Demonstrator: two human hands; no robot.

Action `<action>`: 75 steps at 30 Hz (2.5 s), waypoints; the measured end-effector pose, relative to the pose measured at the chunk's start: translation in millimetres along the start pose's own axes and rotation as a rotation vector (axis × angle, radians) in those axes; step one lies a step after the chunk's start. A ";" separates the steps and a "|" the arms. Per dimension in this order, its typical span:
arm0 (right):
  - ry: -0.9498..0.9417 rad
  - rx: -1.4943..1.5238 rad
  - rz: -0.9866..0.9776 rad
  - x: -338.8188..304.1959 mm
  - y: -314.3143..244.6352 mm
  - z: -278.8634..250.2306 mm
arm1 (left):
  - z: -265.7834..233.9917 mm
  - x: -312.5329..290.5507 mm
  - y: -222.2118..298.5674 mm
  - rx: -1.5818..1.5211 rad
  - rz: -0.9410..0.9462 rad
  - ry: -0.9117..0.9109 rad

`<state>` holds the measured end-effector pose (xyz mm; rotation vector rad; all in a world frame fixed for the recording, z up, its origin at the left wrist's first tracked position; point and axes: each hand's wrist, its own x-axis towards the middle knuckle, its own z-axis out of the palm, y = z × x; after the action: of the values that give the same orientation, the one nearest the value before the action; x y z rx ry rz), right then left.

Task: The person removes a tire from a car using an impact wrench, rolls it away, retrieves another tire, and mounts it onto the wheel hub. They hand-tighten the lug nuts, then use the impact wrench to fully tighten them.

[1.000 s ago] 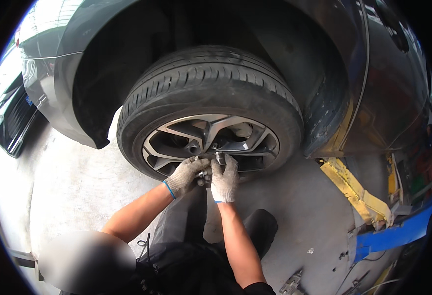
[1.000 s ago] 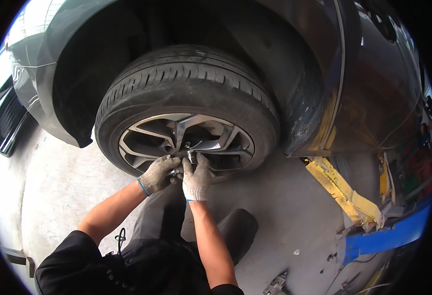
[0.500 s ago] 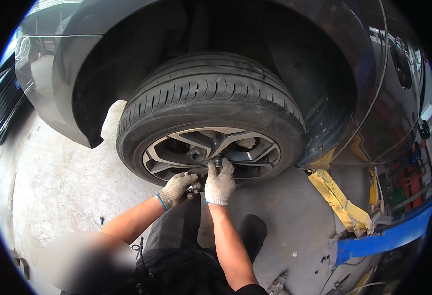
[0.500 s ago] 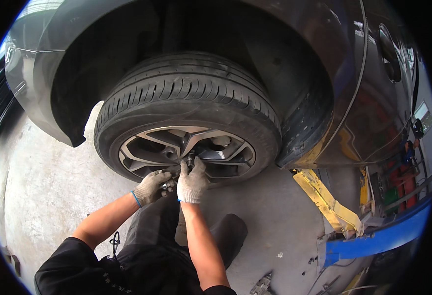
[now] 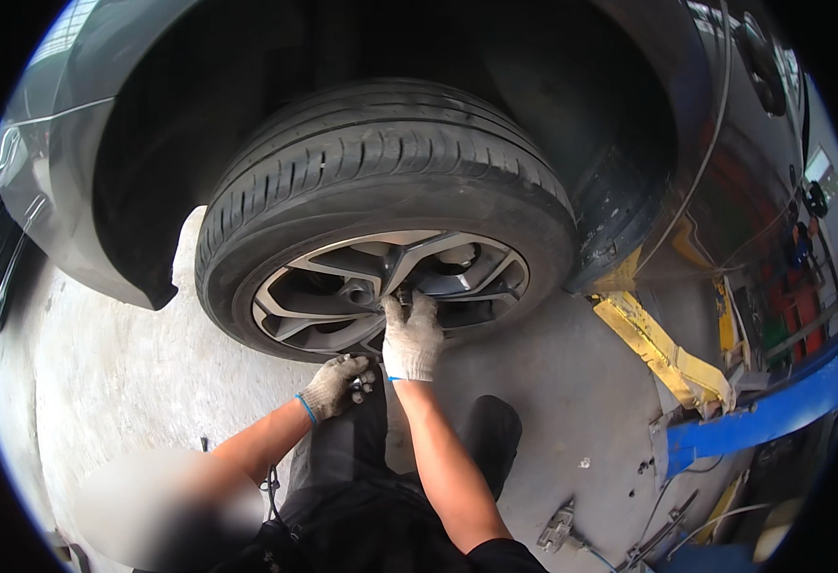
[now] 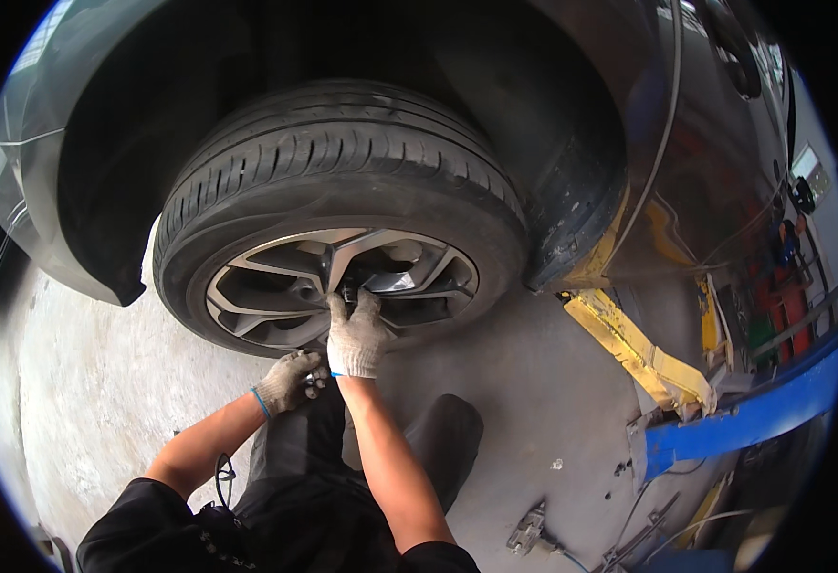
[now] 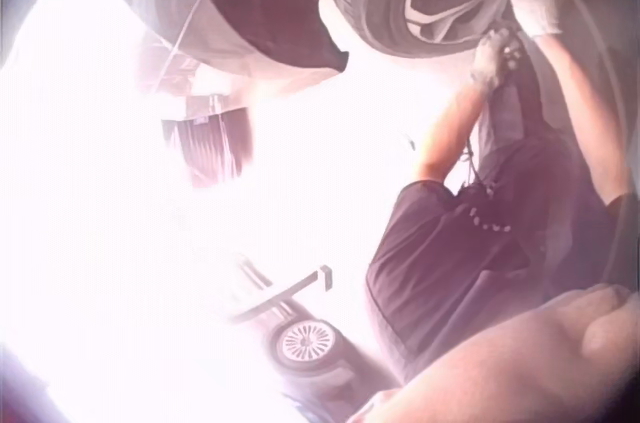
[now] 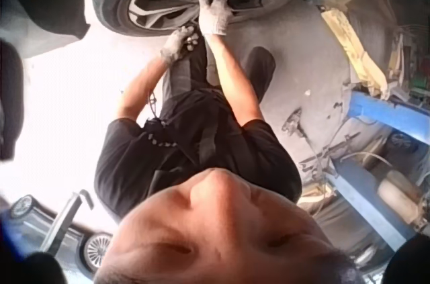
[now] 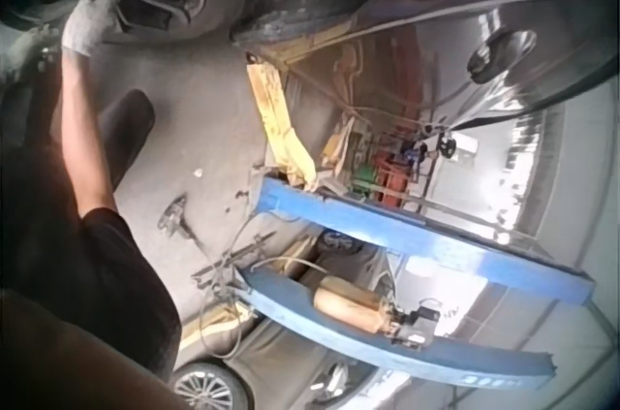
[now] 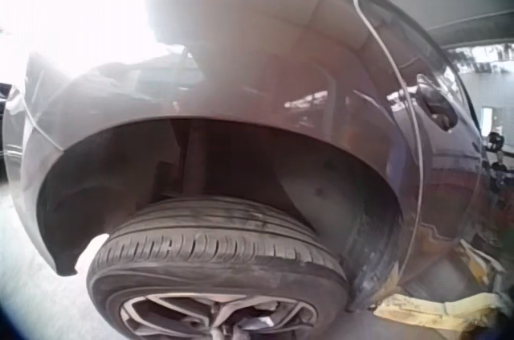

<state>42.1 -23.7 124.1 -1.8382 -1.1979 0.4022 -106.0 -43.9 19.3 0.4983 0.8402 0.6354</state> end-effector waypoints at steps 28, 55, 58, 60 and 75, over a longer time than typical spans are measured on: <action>-0.175 0.570 0.217 14.3 26.3 21.9 | -7.3 2.4 -1.7 -0.090 -0.017 -0.123; 0.213 0.570 0.097 23.6 45.7 62.2 | -8.7 6.8 -3.3 -0.137 -0.052 -0.066; -0.341 1.132 0.751 9.1 0.7 14.1 | -3.3 -0.8 3.4 -0.147 -0.050 -0.038; -0.379 1.260 0.846 9.4 0.7 14.1 | -8.5 3.2 4.7 -0.189 -0.067 -0.061; -0.475 -0.023 -0.177 -75.4 88.2 -19.1 | 35.6 9.0 20.2 0.541 0.212 0.338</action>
<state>68.8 -110.8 49.7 -1.6864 -1.6760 0.7537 -79.3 -29.0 47.8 0.9974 1.3013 0.6963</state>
